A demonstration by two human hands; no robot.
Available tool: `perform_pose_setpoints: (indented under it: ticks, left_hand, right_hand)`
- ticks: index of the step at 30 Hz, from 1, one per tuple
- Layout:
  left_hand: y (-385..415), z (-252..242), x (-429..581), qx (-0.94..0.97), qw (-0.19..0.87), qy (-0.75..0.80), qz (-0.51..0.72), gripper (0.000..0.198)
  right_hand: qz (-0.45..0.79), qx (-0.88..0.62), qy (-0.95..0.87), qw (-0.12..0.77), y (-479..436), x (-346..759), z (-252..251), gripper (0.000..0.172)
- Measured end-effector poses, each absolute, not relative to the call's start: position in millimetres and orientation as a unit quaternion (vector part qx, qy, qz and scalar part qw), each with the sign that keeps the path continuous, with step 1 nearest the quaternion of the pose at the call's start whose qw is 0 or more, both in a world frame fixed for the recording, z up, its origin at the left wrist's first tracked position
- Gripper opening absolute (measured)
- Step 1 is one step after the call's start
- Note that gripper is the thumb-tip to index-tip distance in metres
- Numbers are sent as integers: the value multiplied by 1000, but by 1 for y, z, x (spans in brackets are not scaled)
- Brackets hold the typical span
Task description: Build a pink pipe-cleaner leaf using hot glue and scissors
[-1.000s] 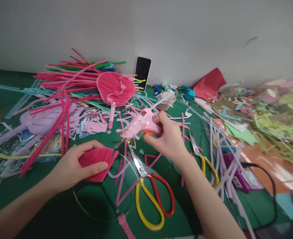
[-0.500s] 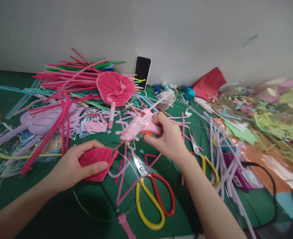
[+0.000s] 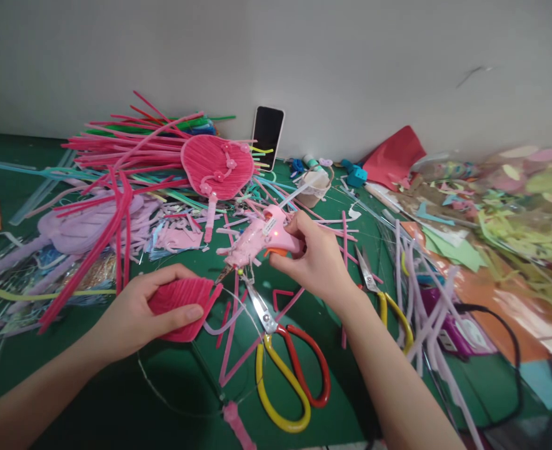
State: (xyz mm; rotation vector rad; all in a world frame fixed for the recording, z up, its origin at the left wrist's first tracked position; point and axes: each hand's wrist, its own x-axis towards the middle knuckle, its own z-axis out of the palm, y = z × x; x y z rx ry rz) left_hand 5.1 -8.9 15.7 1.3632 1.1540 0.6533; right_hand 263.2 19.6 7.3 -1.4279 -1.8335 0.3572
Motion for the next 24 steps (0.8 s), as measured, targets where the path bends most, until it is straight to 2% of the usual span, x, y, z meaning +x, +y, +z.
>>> perform_pose_setpoints:
  ticks: [24]
  left_hand:
    - [-8,16,4,595,571,497,271,31]
  right_hand:
    - [153,-570,-714,378,19,263,7,29]
